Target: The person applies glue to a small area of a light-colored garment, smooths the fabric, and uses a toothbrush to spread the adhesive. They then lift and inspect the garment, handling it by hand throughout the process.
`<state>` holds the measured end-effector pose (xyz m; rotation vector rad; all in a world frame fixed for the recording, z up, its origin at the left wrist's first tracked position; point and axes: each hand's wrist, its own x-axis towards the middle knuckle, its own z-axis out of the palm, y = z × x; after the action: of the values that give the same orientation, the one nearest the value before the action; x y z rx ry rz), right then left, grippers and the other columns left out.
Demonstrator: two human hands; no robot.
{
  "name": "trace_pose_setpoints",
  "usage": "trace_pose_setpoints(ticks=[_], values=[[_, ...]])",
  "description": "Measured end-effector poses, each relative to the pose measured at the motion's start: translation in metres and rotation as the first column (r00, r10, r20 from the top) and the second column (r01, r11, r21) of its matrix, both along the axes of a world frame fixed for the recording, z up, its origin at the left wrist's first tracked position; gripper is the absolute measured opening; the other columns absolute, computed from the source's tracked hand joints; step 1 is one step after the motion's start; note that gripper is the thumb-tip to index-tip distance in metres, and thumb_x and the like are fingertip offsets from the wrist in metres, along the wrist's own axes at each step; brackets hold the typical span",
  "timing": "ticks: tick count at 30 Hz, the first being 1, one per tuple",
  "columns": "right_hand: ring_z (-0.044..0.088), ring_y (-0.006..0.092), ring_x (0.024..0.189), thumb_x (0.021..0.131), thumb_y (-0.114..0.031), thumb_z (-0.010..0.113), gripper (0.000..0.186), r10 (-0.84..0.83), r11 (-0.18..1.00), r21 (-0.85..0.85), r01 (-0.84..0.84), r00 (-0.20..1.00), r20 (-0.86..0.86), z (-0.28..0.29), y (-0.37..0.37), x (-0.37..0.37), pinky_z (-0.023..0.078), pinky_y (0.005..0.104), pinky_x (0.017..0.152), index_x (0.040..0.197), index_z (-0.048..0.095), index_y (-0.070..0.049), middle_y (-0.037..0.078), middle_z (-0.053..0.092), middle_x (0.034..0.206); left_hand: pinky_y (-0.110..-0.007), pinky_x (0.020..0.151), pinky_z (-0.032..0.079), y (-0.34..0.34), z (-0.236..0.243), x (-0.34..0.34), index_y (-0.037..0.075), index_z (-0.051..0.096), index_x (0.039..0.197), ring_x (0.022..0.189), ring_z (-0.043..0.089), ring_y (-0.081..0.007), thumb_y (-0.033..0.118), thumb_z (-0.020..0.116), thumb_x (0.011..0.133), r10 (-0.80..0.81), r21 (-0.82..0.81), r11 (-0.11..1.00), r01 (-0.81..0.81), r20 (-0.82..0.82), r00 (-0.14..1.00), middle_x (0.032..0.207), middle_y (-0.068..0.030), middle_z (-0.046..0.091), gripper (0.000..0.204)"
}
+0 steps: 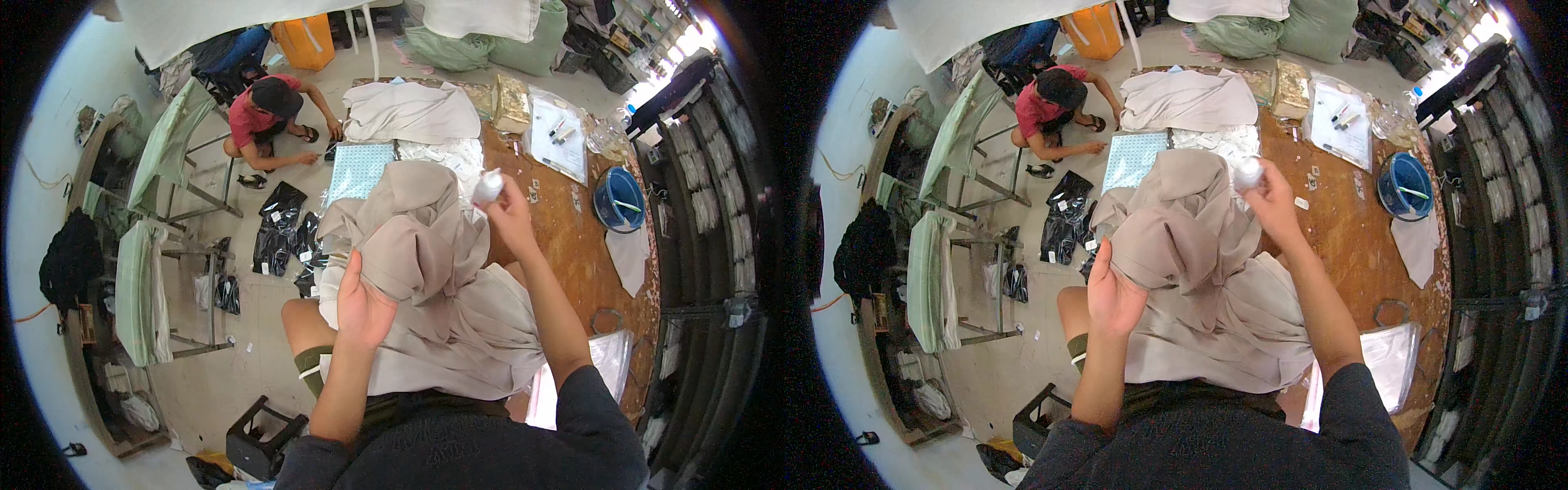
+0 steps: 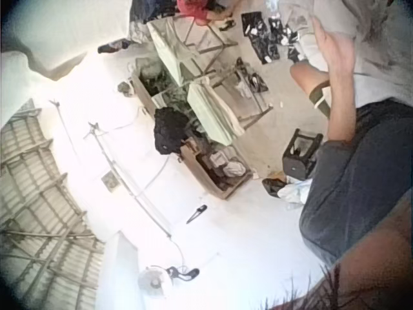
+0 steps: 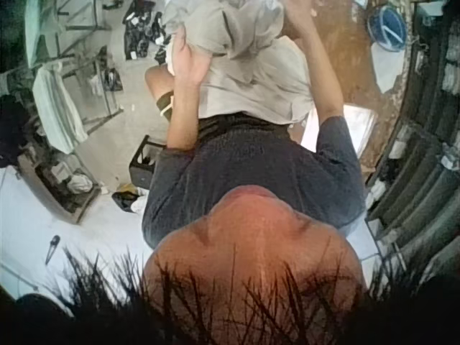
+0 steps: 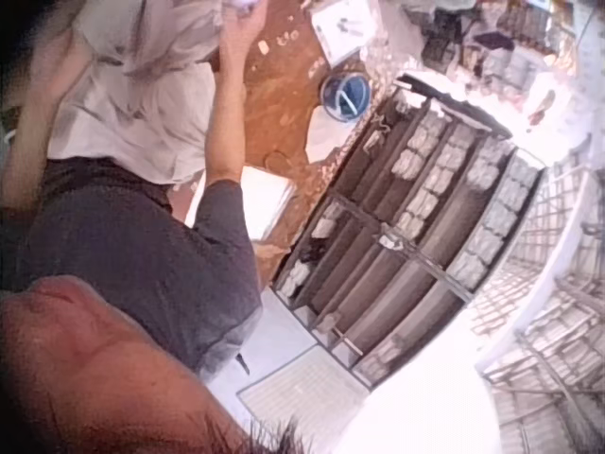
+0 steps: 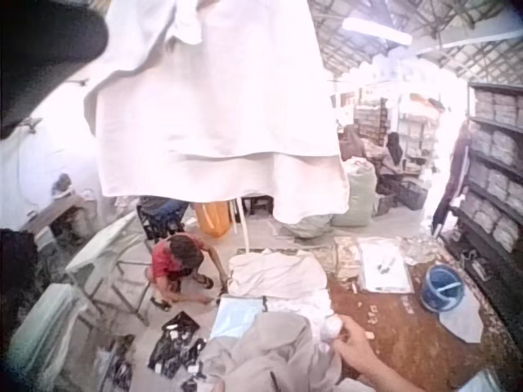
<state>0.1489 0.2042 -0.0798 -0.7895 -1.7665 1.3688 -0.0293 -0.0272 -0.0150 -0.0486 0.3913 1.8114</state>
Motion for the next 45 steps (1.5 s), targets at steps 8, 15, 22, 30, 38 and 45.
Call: trace_pose_setpoints(ticks=[8, 15, 22, 30, 38, 45], values=[[0.054, 0.0336, 0.113, 0.068, -0.002, 0.065, 0.054, 0.033, 0.769, 0.615, -0.177, 0.970, 0.239, 0.086, -0.060, -0.039, 0.042, 0.0424, 0.099, 0.121, 0.058, -0.006, 0.014, 0.059, 0.121, -0.042, 0.115, 0.026, -0.013, 0.005, -0.003, 0.007, 0.030, 0.148, 0.139, 0.035, -0.0239, 0.037, 0.028, 0.104, -0.029, 0.091, 0.995, 0.036, -0.082, 0.996, 0.150, -0.0081, 0.038, 0.053], [0.051, 0.0336, 0.116, 0.065, -0.004, 0.066, 0.058, -0.144, 0.501, 0.826, -0.258, 0.916, 0.373, 0.108, -0.069, -0.043, 0.042, 0.0429, 0.098, 0.122, 0.060, -0.012, 0.008, 0.058, 0.124, -0.042, 0.115, 0.026, -0.013, 0.014, 0.002, 0.013, 0.023, 0.151, 0.139, 0.034, -0.0240, 0.039, 0.025, 0.105, -0.049, 0.057, 0.997, 0.057, -0.128, 0.991, 0.152, -0.0067, 0.033, 0.053], [0.050, 0.0301, 0.116, 0.063, -0.006, 0.068, 0.057, -0.181, 0.390, 0.875, -0.287, 0.908, 0.379, 0.118, -0.082, -0.049, 0.044, 0.0430, 0.093, 0.118, 0.062, -0.015, 0.005, 0.056, 0.124, -0.042, 0.114, 0.027, -0.011, 0.020, 0.005, 0.014, 0.022, 0.151, 0.139, 0.034, -0.0239, 0.040, 0.024, 0.105, -0.039, 0.051, 0.998, 0.047, -0.161, 0.986, 0.152, -0.0062, 0.034, 0.053], [0.052, 0.0309, 0.115, 0.060, -0.004, 0.067, 0.061, -0.186, 0.376, 0.881, -0.288, 0.908, 0.376, 0.123, -0.088, -0.054, 0.044, 0.0423, 0.095, 0.119, 0.062, -0.017, 0.005, 0.058, 0.123, -0.042, 0.114, 0.028, -0.012, 0.022, 0.007, 0.013, 0.022, 0.151, 0.138, 0.035, -0.0241, 0.041, 0.024, 0.105, -0.032, 0.073, 0.996, 0.045, -0.166, 0.986, 0.151, -0.0069, 0.034, 0.054], [0.052, 0.0300, 0.116, 0.060, -0.006, 0.069, 0.060, -0.209, 0.316, 0.903, -0.291, 0.907, 0.366, 0.125, -0.089, -0.055, 0.043, 0.0433, 0.092, 0.119, 0.062, -0.017, 0.004, 0.057, 0.125, -0.042, 0.114, 0.027, -0.011, 0.023, 0.008, 0.013, 0.023, 0.151, 0.138, 0.034, -0.0240, 0.041, 0.023, 0.105, -0.039, 0.056, 0.997, 0.049, -0.172, 0.984, 0.151, -0.0069, 0.034, 0.054], [0.052, 0.0292, 0.116, 0.067, -0.011, 0.068, 0.048, -0.269, 0.179, 0.948, -0.263, 0.914, 0.305, 0.124, -0.089, -0.059, 0.043, 0.0441, 0.093, 0.114, 0.065, -0.019, 0.004, 0.058, 0.124, -0.043, 0.114, 0.027, -0.012, 0.023, 0.008, 0.014, 0.026, 0.151, 0.138, 0.034, -0.0239, 0.042, 0.024, 0.105, -0.056, 0.037, 0.997, 0.064, -0.176, 0.983, 0.151, -0.0063, 0.034, 0.054]])
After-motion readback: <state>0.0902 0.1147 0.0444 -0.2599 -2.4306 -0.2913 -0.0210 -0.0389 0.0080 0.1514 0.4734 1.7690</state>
